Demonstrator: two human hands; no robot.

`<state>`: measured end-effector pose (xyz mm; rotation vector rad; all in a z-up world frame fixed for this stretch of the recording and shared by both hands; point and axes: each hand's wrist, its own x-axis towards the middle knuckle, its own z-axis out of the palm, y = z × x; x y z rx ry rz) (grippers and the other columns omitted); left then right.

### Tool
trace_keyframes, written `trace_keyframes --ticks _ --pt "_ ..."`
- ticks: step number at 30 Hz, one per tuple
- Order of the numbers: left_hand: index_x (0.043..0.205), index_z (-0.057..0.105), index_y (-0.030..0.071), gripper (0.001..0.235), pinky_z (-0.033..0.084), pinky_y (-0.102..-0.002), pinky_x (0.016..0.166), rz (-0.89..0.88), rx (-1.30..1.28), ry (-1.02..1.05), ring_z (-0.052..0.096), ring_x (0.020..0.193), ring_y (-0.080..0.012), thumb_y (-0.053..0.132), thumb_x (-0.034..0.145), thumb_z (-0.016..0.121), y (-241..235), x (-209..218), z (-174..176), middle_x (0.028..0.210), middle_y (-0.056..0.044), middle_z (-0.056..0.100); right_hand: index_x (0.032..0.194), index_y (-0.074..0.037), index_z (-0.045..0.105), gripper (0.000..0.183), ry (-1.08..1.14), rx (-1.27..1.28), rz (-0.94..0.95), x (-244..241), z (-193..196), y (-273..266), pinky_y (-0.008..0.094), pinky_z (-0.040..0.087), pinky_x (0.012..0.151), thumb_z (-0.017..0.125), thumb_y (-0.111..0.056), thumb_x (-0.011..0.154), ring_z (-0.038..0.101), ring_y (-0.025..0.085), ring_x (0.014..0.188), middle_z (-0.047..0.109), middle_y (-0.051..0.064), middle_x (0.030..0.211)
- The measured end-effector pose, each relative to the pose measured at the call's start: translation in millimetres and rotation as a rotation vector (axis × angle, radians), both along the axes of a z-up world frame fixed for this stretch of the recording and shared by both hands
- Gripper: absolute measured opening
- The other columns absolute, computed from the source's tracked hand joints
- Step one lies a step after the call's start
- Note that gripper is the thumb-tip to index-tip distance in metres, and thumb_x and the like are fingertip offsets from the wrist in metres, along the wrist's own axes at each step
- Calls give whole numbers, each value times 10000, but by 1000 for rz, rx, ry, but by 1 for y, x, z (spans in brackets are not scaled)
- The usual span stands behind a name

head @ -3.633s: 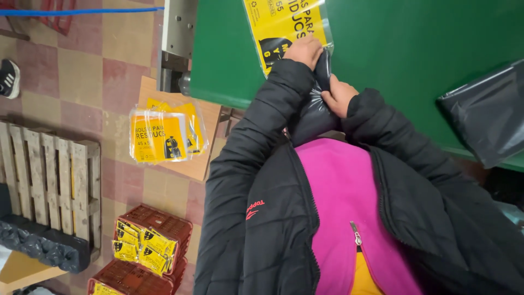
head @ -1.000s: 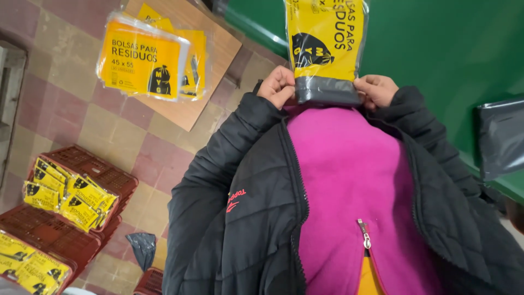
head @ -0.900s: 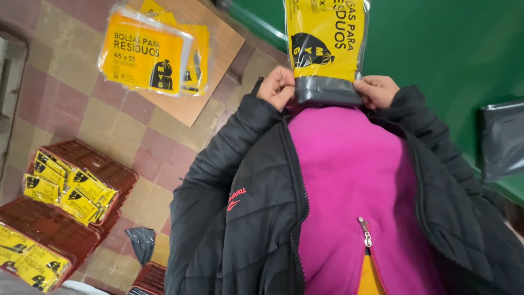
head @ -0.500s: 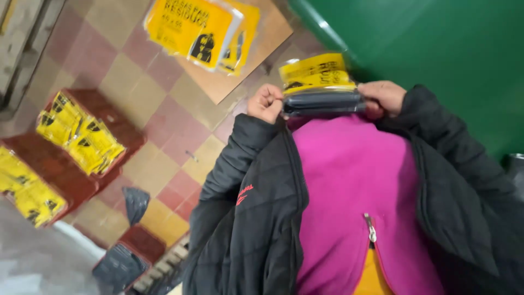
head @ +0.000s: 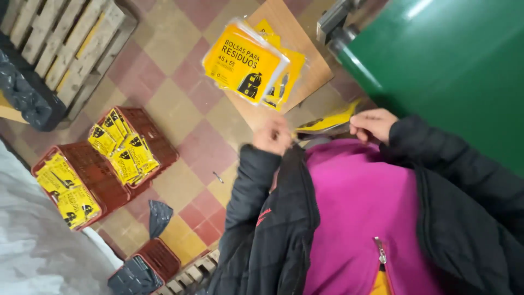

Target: Folding black plastic garbage bags and inserting them into yellow retail packaging sleeves before sealing them.

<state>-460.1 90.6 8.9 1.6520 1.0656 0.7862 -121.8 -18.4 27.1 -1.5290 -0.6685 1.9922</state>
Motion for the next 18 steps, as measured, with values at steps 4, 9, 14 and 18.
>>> trace_keyframes --ticks 4,9,14,18 --pt "1087 554 110 192 484 -372 588 109 -179 -68 599 623 -338 190 984 695 124 -18 -83 814 -177 633 844 -4 650 323 -85 407 -50 22 112 7 288 522 767 518 -183 1079 615 152 683 639 68 695" --pt "936 627 104 457 503 -501 733 -80 267 876 610 932 -400 377 652 858 178 14 -118 987 -152 694 894 -52 658 283 -410 646 19 85 152 -27 401 460 953 553 -246 1072 629 180 888 667 54 835" --pt "933 705 133 283 501 -480 945 -250 131 894 643 1033 -363 387 828 774 210 -5 -246 1013 -137 728 992 -71 680 225 -750 543 48 149 133 -52 394 489 936 607 -269 1071 658 193 922 699 67 901" --pt "1104 757 167 274 539 -481 974 -195 21 931 673 1068 -397 372 979 625 214 -8 -247 1100 -169 736 1070 -84 699 205 -1001 429 61 190 82 -95 391 512 923 653 -283 1071 681 206 949 725 80 953"
